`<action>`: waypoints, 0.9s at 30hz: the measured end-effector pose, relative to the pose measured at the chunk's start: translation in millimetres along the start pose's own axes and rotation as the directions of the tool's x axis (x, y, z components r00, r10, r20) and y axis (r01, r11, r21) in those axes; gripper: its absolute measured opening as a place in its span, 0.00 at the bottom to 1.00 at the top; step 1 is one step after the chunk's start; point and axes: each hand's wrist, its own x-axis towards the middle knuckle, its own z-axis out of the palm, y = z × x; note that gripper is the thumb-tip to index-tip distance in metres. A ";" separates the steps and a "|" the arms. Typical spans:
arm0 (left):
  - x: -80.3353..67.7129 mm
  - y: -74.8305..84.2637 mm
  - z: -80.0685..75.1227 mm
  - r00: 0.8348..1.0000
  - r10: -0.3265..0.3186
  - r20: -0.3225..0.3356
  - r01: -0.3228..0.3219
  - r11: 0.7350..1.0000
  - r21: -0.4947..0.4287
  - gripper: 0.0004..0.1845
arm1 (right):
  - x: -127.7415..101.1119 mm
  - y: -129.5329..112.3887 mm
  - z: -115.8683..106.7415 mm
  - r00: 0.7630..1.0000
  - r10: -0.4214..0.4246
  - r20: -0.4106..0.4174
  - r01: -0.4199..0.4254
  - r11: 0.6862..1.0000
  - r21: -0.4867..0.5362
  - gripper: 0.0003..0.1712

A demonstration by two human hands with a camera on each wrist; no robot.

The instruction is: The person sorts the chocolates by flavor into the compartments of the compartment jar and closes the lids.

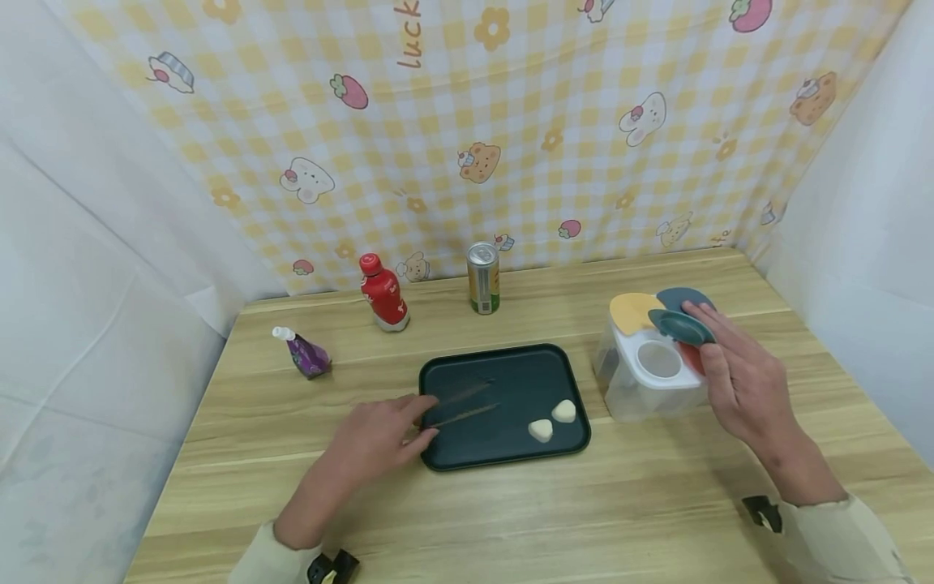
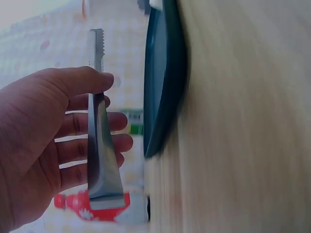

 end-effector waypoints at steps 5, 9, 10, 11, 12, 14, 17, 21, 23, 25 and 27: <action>5.9 14.7 6.6 0.998 0.037 0.051 -0.037 0.999 -0.008 0.21 | -0.3 0.7 0.0 1.000 -0.003 -0.004 0.003 1.000 0.001 0.35; 9.3 23.9 11.0 0.993 0.081 0.089 -0.083 0.997 0.009 0.20 | 0.1 0.0 0.6 1.000 -0.015 -0.015 0.015 1.000 0.009 0.35; 9.9 25.9 12.0 0.991 0.096 0.096 -0.098 0.995 0.011 0.20 | 0.1 -0.2 0.7 1.000 -0.016 -0.016 0.017 1.000 0.011 0.35; 10.5 27.9 13.1 0.989 0.112 0.099 -0.114 0.993 0.016 0.20 | 0.0 -0.4 0.8 1.000 -0.018 -0.017 0.018 1.000 0.013 0.35; 11.2 29.9 14.1 0.987 0.129 0.095 -0.132 0.991 0.021 0.20 | 0.0 -0.5 1.0 1.000 -0.019 -0.019 0.019 1.000 0.014 0.35; 12.6 33.3 16.4 0.984 0.154 0.092 -0.158 0.987 0.036 0.20 | -0.1 -0.5 0.9 1.000 -0.019 -0.018 0.019 1.000 0.013 0.35; 14.8 38.0 18.8 0.982 0.168 0.088 -0.172 0.984 0.046 0.20 | -0.1 -0.2 0.8 1.000 -0.019 -0.021 0.019 1.000 0.012 0.35; 16.8 42.6 21.5 0.984 0.158 0.087 -0.162 0.986 0.045 0.20 | 0.8 -0.2 0.3 0.999 -0.021 -0.023 0.022 1.000 0.013 0.35; 17.4 44.1 22.4 0.984 0.152 0.093 -0.157 0.987 0.045 0.19 | 1.4 -0.4 0.3 1.000 -0.021 -0.023 0.022 1.000 0.014 0.35; 17.9 45.1 22.9 0.984 0.144 0.107 -0.149 0.988 0.045 0.19 | 2.2 -0.7 0.4 1.000 -0.024 -0.021 0.024 1.000 0.015 0.34; 18.3 45.8 23.2 0.983 0.139 0.119 -0.146 0.988 0.055 0.19 | 2.9 -1.1 0.7 0.999 -0.026 -0.022 0.026 1.000 0.018 0.35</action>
